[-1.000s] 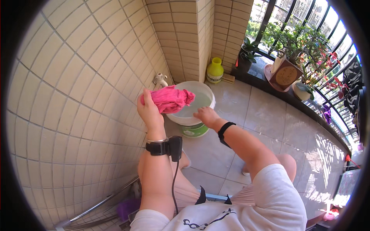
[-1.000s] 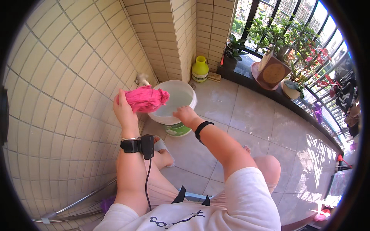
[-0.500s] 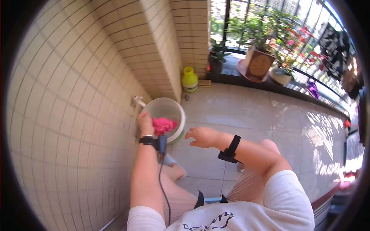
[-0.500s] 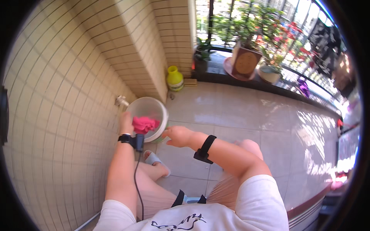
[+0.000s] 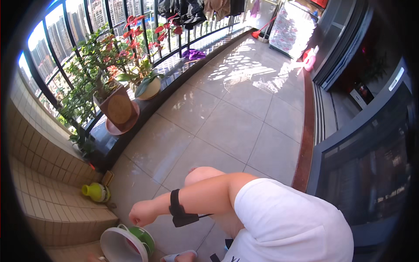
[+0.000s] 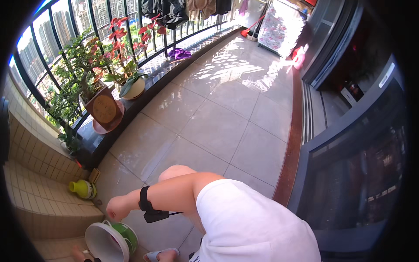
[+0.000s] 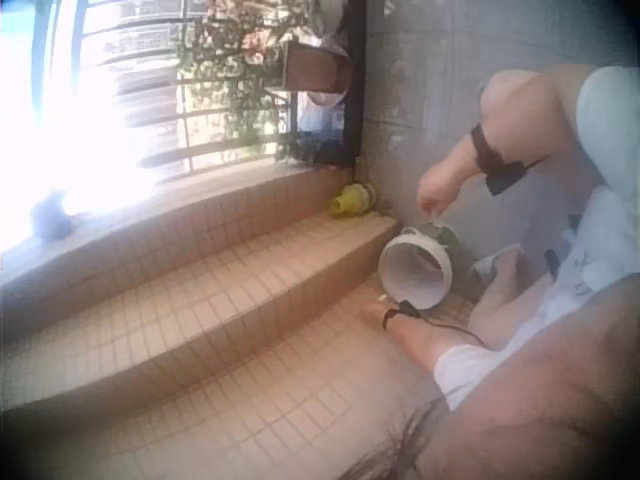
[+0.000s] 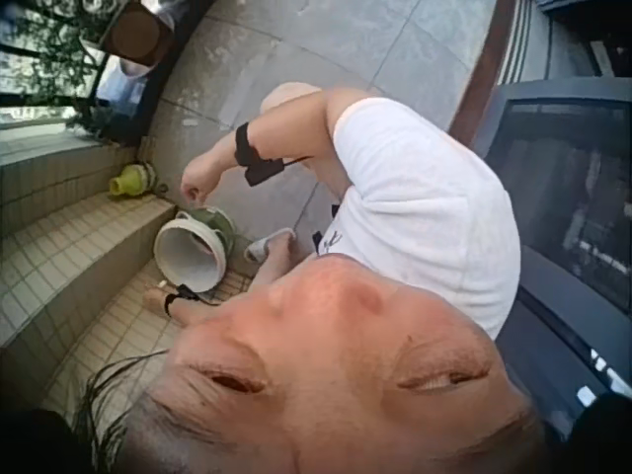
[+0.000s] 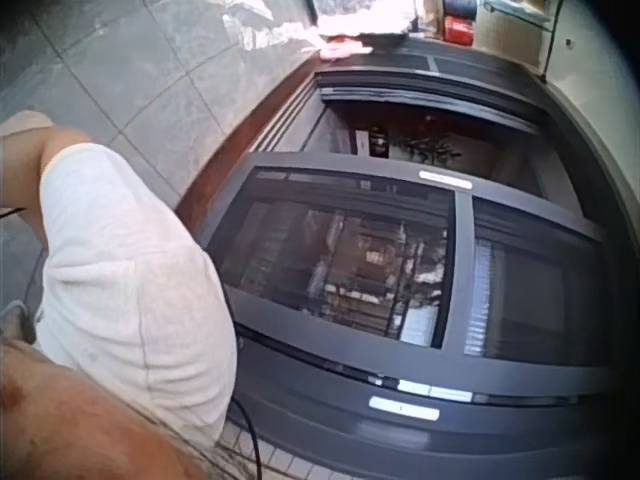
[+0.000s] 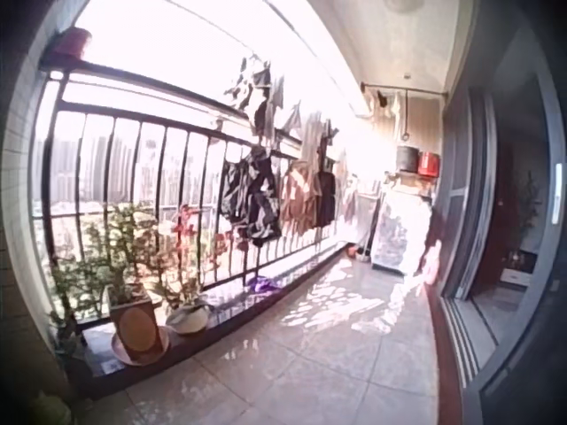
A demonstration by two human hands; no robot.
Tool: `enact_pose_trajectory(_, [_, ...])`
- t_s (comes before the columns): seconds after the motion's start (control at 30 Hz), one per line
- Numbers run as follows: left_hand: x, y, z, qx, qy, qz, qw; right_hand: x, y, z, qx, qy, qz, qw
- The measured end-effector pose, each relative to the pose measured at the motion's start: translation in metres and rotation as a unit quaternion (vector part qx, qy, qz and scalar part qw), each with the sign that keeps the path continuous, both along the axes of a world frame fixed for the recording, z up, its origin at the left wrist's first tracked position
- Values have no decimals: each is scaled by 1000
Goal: Wipe a cabinet surface with a cloth, then wash the cloth in a bucket of water on a balcony.
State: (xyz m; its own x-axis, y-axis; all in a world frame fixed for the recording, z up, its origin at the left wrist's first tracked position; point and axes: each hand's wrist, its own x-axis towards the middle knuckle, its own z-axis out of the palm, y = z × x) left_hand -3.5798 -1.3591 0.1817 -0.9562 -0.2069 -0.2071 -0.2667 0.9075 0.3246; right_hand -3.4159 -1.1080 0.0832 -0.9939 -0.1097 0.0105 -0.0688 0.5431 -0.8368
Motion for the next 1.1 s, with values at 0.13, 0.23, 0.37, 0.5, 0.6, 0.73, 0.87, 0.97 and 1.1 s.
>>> enact_pose_trajectory(0.13, [-36,-31,-36,110,94,68,987,-4,-2,4,5,3,-4,1000])
enact_pose_trajectory(0.23, [-62,-41,-63,61,110,17,992,3,4,8,-3,5,-11,1000])
enact_pose_trajectory(0.37, [-91,-54,-86,15,122,-24,992,3,9,5,-4,1,-11,1000])
enact_pose_trajectory(0.5, [-111,-67,-100,-20,126,-53,990,4,11,-1,5,-5,-9,1000])
enact_pose_trajectory(0.6, [-122,-79,-108,-46,126,-71,988,4,11,-6,8,0,-16,1000])
enact_pose_trajectory(0.73, [-134,-93,-120,-83,120,-94,985,2,10,-9,23,-16,-10,1000])
enact_pose_trajectory(0.87, [-147,-100,-129,-116,118,-114,980,-3,6,-14,27,-47,-1,999])
enact_pose_trajectory(0.97, [-160,-108,-136,-139,115,-122,976,-5,2,-10,44,-48,12,998])
enact_pose_trajectory(1.1, [-178,-128,-151,-163,113,-128,972,-6,-3,-7,50,-42,28,997])
